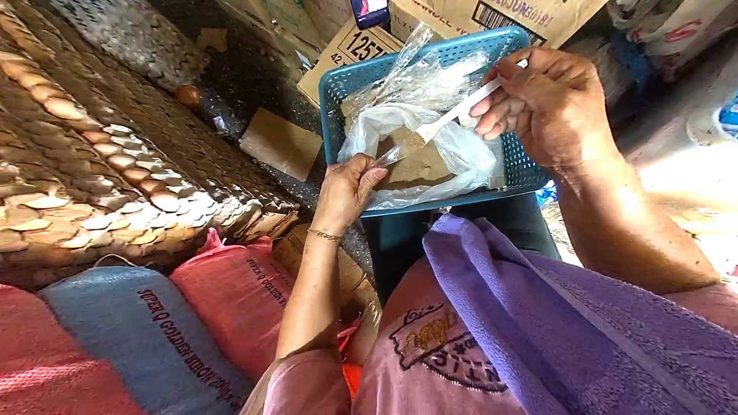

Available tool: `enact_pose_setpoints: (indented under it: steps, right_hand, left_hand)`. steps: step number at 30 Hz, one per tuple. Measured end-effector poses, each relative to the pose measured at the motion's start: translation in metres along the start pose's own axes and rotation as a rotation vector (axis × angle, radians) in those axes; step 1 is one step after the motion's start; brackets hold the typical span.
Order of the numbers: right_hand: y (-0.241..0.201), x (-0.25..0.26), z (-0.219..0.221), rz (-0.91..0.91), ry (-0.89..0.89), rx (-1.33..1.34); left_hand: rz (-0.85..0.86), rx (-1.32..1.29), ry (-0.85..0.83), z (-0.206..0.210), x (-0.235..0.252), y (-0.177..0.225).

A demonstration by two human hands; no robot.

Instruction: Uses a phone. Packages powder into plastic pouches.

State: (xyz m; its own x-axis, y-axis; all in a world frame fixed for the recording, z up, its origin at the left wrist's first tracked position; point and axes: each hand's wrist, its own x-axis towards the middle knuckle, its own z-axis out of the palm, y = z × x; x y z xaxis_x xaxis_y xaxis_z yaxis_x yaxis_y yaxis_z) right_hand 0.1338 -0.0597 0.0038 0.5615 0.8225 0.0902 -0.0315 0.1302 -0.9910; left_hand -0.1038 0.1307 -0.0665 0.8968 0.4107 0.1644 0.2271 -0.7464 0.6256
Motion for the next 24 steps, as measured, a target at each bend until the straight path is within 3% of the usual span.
enact_pose_setpoints:
  steps: [9,15,19,24]
  right_hand:
    - [0.009,-0.002,0.026,-0.054,-0.097,-0.078]
    - [0.012,-0.006,0.035,-0.356,-0.397,-0.313]
    - [0.005,-0.006,0.026,-0.527,-0.446,-0.417]
    - [-0.003,-0.01,0.016,-0.545,-0.448,-0.46]
  left_hand:
    - [-0.026,-0.098,-0.009,0.002,0.001,-0.004]
    - [-0.068,-0.208,0.02,0.0,-0.007,-0.001]
    - [-0.083,-0.194,0.028,-0.004,-0.017,0.006]
    - [-0.05,-0.22,0.03,-0.003,-0.016,0.007]
